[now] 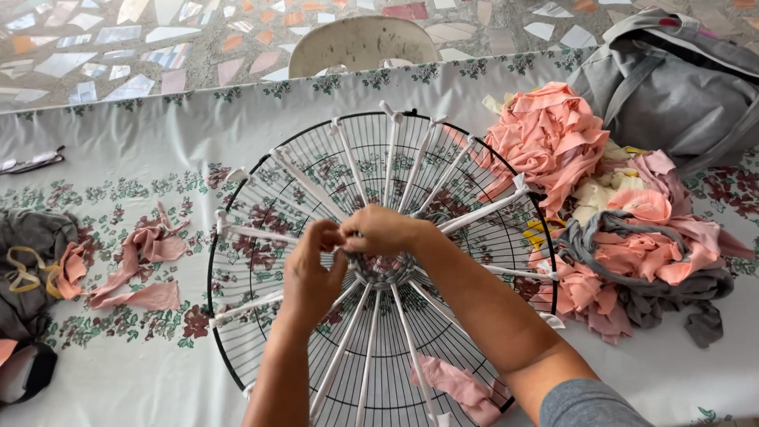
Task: Weaving strips of recycled fabric through a circular metal fan grill to create a handmade rug.
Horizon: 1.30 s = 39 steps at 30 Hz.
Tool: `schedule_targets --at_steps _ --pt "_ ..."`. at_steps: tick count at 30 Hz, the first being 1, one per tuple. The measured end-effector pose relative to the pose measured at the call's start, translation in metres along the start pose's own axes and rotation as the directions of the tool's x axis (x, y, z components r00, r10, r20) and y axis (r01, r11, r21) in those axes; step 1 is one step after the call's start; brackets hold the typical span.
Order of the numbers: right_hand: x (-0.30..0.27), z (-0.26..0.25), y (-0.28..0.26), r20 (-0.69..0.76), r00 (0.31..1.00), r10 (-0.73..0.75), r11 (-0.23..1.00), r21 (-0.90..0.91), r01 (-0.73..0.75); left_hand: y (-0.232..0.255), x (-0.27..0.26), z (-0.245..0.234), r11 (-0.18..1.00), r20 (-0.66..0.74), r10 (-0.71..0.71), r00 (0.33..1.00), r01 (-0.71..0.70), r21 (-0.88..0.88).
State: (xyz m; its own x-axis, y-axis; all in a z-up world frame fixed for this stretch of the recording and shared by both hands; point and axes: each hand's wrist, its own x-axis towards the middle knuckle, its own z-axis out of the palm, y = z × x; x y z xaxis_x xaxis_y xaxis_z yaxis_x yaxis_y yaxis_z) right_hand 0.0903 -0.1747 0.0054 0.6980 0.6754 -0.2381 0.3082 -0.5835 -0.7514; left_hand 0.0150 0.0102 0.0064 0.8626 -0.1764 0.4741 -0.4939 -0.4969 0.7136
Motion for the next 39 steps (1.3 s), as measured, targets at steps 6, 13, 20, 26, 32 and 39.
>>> schedule_targets --at_steps 6,13,20,26,32,39 --pt "-0.005 -0.008 -0.018 -0.044 0.988 -0.148 0.983 0.108 0.151 -0.001 -0.006 -0.008 0.990 0.006 -0.095 0.995 0.093 0.105" --pt "-0.020 -0.023 -0.043 -0.010 0.997 -0.079 0.996 -0.038 0.079 -0.011 -0.011 -0.008 0.984 -0.005 -0.129 0.992 0.128 0.127" --pt "0.012 0.004 -0.012 -0.122 0.989 0.078 0.847 -0.516 -0.130 -0.017 -0.015 -0.005 0.963 -0.006 -0.244 0.970 0.243 0.114" --pt "0.025 0.025 0.002 -0.134 0.985 0.110 0.800 -0.576 -0.168 -0.019 -0.015 -0.013 0.946 0.052 -0.307 0.950 0.299 0.123" --pt "0.034 0.024 0.016 -0.250 0.964 0.096 0.910 -0.370 -0.187 -0.008 -0.021 -0.005 0.943 0.066 0.066 0.996 -0.083 0.322" --pt "0.012 0.014 -0.036 -0.200 0.977 0.071 0.826 -0.538 -0.170 0.035 -0.029 0.001 0.862 0.162 0.226 0.961 -0.275 0.426"
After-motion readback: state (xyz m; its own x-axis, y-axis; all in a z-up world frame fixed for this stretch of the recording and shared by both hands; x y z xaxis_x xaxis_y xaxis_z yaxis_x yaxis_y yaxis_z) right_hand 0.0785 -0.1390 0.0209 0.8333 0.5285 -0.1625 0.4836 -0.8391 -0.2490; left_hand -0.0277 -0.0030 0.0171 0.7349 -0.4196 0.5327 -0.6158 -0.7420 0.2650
